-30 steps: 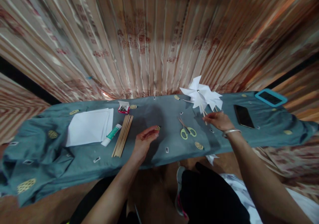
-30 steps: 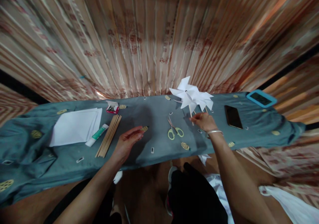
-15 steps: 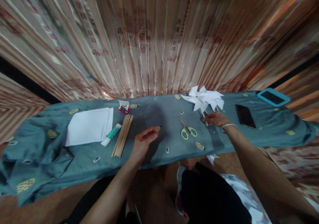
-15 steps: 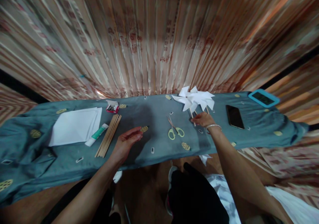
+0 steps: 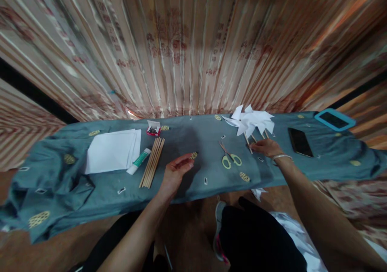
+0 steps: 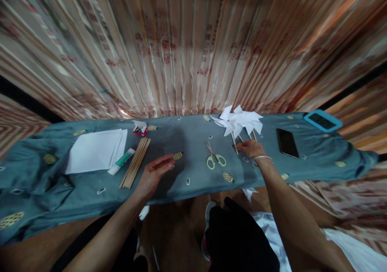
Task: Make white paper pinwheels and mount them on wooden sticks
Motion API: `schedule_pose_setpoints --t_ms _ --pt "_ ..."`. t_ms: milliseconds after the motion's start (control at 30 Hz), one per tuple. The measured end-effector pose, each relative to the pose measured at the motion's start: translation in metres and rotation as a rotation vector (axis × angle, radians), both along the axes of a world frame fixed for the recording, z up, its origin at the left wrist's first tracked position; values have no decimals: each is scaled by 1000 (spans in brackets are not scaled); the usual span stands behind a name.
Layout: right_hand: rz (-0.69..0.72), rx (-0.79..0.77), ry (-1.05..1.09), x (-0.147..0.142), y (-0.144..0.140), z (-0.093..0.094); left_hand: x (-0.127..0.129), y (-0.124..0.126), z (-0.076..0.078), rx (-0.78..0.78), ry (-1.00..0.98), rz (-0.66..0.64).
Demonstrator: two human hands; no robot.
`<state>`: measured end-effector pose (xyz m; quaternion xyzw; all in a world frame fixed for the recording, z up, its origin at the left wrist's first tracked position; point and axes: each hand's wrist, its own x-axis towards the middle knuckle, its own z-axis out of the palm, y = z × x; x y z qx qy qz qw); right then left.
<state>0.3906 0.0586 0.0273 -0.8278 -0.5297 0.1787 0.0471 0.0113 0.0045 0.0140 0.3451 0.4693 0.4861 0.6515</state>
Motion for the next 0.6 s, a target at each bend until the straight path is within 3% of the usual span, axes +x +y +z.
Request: schedule_pose_setpoints --t_ms 100,200,333,467,600 --pt "-10 67 -146 -14 -20 8 -2 -5 0 3 -30 -2" --pt "38 265 -278 -47 -39 13 -3 -11 -2 20 -30 -24" --pt "210 392 -87 -118 -50 9 -7 -16 -5 27 -35 -27" --pt "396 449 115 -190 -50 -8 -15 -19 -6 36 -81 12" --pt "501 426 196 -237 -52 -27 -24 -23 -5 72 -65 36"
